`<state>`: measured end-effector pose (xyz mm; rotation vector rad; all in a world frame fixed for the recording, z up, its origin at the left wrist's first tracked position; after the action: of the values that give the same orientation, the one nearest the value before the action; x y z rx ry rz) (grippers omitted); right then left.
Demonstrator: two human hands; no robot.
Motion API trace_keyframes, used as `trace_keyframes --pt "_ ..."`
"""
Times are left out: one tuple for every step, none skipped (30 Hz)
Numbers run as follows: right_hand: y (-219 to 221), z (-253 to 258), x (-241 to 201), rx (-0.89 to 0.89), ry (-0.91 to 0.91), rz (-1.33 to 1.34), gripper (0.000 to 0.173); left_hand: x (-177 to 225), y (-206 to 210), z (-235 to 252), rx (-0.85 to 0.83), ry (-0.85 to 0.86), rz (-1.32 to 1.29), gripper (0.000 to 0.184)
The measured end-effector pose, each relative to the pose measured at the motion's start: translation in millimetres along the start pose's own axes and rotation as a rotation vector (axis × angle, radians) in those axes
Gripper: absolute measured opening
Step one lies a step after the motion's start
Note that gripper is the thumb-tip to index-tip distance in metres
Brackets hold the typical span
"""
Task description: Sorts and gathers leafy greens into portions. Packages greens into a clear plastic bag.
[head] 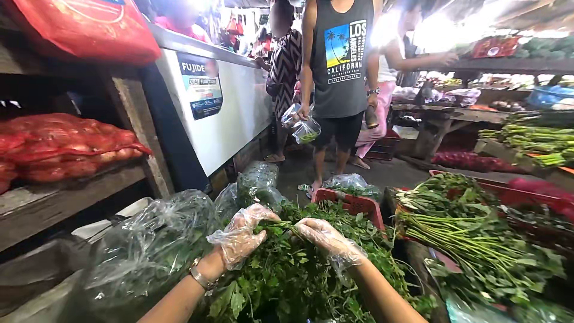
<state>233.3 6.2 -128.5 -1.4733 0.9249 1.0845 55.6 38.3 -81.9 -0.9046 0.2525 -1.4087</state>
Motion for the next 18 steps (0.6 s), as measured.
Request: trace_keyframes --pt "0.2 0.0 0.3 -0.002 -0.001 -0.004 0.027 -0.5 0.4 -0.8 0.000 -0.004 0.000 0.033" --pt "0.6 0.2 0.8 -0.008 -0.002 -0.008 0.027 -1.3 1.0 -1.8 -0.001 -0.007 0.003 0.033" --pt "1.3 0.2 1.5 -0.017 -0.002 -0.009 0.027 -2.1 1.6 -2.8 0.000 -0.009 0.005 0.033" --pt "2.3 -0.2 2.1 -0.022 0.004 -0.005 0.027 -2.5 2.1 -3.6 -0.002 -0.010 0.007 0.033" --pt "3.0 -0.9 2.6 -0.025 0.010 0.003 0.027 -2.8 2.8 -4.1 -0.004 -0.012 0.007 0.034" --pt "3.2 -1.4 3.4 -0.025 0.011 0.011 0.026 -3.0 3.6 -4.2 -0.005 -0.012 0.003 0.034" --pt "2.9 -1.9 4.3 -0.023 0.013 0.018 0.027 -3.3 4.5 -4.0 -0.006 -0.007 -0.002 0.035" --pt "2.1 -2.7 5.5 -0.022 0.016 0.019 0.027 -3.5 5.7 -3.6 -0.010 -0.002 -0.007 0.035" --pt "1.8 -3.9 5.8 -0.024 0.028 0.018 0.027 -4.0 6.8 -3.8 -0.012 0.000 -0.015 0.035" --pt "4.2 -3.6 4.6 -0.034 0.047 0.014 0.026 -4.9 5.3 -6.4 0.003 0.015 -0.015 0.035" --pt "9.7 -1.3 3.3 -0.054 0.066 0.010 0.025 -6.4 0.6 -11.8 0.029 0.049 -0.001 0.034" --pt "12.0 -2.2 2.4 -0.067 0.093 0.020 0.025 -6.7 -1.7 -14.7 0.050 0.106 0.018 0.033" --pt "6.1 -7.1 3.4 -0.051 0.121 0.042 0.026 -5.8 1.8 -11.3 0.061 0.174 0.026 0.032" --pt "-3.0 -13.7 7.5 -0.026 0.150 0.076 0.031 -4.1 9.2 -6.1 0.056 0.228 0.014 0.032" --pt "-7.0 -17.9 11.5 -0.008 0.188 0.145 0.034 -2.6 13.4 -4.6 0.055 0.255 0.002 0.032" --pt "-4.6 -16.5 14.3 0.007 0.205 0.232 0.032 -1.1 11.8 -7.1 0.066 0.265 0.005 0.030" --pt "0.2 -13.2 16.7 -0.002 0.212 0.338 0.028 0.4 9.3 -10.9 0.077 0.278 -0.001 0.026" --pt "2.9 -11.8 18.9 -0.016 0.225 0.454 0.028 2.0 8.6 -12.9 0.080 0.303 -0.018 0.022"
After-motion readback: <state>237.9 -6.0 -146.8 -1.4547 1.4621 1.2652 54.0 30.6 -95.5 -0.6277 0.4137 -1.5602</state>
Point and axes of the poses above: each hand's wrist, its own z-axis towards the middle knuckle, its own y-axis out of the palm, x = y × z, the point moved 7 cm from there along z, towards the middle knuckle, and after that the axes turned 10 degrees about y, right-handed, at the moved point
